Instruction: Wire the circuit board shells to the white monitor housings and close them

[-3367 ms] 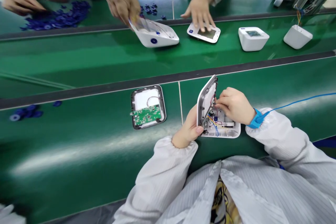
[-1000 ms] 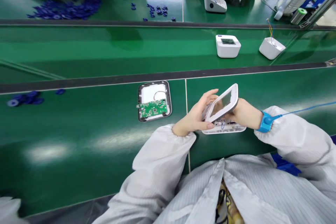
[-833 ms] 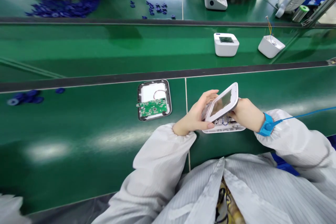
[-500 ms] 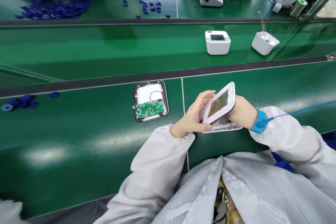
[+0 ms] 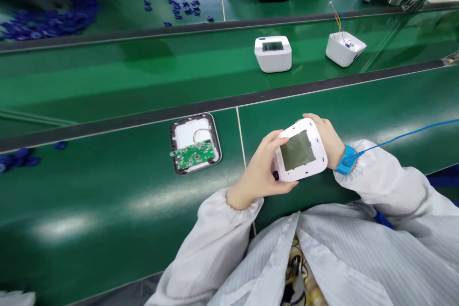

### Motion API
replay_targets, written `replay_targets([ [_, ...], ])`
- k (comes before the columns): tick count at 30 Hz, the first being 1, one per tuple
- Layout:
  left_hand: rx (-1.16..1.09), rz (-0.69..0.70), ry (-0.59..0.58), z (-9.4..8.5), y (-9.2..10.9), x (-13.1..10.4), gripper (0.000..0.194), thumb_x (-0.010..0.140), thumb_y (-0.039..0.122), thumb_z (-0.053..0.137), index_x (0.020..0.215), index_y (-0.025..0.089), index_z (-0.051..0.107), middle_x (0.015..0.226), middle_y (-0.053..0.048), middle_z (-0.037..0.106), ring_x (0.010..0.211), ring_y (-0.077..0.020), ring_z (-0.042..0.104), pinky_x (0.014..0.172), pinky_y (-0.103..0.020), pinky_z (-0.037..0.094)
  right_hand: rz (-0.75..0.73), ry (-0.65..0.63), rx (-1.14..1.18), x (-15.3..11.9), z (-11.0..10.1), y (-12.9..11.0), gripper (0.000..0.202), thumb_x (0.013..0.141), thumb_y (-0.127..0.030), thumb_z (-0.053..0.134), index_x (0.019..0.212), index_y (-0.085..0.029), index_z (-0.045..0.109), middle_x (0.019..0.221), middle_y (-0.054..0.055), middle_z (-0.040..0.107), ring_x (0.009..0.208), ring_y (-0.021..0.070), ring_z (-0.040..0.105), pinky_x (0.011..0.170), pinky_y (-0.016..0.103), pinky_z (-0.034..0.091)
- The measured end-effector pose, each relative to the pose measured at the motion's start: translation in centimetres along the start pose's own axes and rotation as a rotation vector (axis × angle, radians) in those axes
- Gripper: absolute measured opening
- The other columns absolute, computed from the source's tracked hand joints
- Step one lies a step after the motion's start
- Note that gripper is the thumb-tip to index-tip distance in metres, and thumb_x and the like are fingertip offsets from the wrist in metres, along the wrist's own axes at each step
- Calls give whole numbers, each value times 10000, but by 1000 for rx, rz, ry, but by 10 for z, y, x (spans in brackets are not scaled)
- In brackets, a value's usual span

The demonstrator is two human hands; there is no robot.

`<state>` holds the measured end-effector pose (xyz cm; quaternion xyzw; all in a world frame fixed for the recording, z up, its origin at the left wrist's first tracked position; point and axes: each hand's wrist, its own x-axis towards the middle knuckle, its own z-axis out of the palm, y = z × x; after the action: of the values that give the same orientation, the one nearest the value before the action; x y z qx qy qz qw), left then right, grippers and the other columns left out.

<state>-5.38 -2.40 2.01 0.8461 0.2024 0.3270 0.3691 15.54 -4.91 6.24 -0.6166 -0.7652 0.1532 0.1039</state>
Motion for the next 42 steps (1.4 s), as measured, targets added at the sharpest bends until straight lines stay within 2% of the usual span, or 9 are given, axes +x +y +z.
replay_targets([
  [4,231,-56,-122,-2,12,-2,972,711,414,765,1527,285,255,1492,-190,294,1375,-414,378,1068,-594,408,-140,-96,64,4,-13,14,300,918,-209,593,1203,-195,684,1397,124,596,1411,334,403,1071,528,408],
  [8,336,-86,-213,-1,17,-1,942,739,420,741,1533,247,265,1511,-210,262,1390,-427,353,1071,-591,413,-281,-253,295,1,-37,46,257,871,-188,632,1095,-234,749,1386,54,620,1364,253,500,1098,416,455],
  [13,420,-103,-301,-4,18,3,935,721,468,754,1514,216,326,1498,-230,293,1375,-445,369,1064,-605,411,164,27,671,-21,-44,68,297,943,-383,570,1117,-222,748,1194,74,733,1085,241,701,949,419,566],
  [15,444,-115,-325,-7,18,4,958,706,489,771,1513,210,336,1501,-238,299,1366,-448,383,1062,-600,411,292,29,789,-30,-36,66,409,946,-497,551,1153,-196,735,1126,97,755,992,244,730,842,395,603],
  [20,499,-140,-363,-5,15,9,1054,685,638,760,1535,220,297,1538,-261,281,1388,-461,362,1080,-621,368,238,-45,726,-44,-14,50,584,962,-653,403,1049,-214,779,1003,65,780,942,250,729,813,379,589],
  [25,533,-142,-315,15,13,15,1264,594,911,578,1568,188,223,1589,-296,186,1416,-535,263,1110,-741,162,231,33,609,-48,-15,46,623,962,-675,367,1117,-224,768,1035,52,780,938,258,720,834,388,559],
  [31,525,-249,-238,23,11,17,1183,604,772,716,1561,253,255,1593,-230,243,1352,-489,356,1041,-626,335,305,63,783,-58,1,47,568,967,-646,396,1224,-247,709,1205,60,732,1107,274,679,954,444,543],
  [36,651,-498,13,51,31,13,1189,632,752,720,1557,167,257,1588,-303,209,1300,-505,414,991,-624,378,302,226,810,-65,37,34,760,853,-594,644,1494,-242,437,1452,113,560,1267,315,576,1059,525,482],
  [42,412,-515,109,58,32,12,1119,791,795,507,1576,105,108,1608,-324,158,1407,-487,345,1042,-626,387,177,-20,932,-39,19,59,780,805,-450,745,1492,-279,417,1426,82,570,1204,300,616,948,480,581],
])
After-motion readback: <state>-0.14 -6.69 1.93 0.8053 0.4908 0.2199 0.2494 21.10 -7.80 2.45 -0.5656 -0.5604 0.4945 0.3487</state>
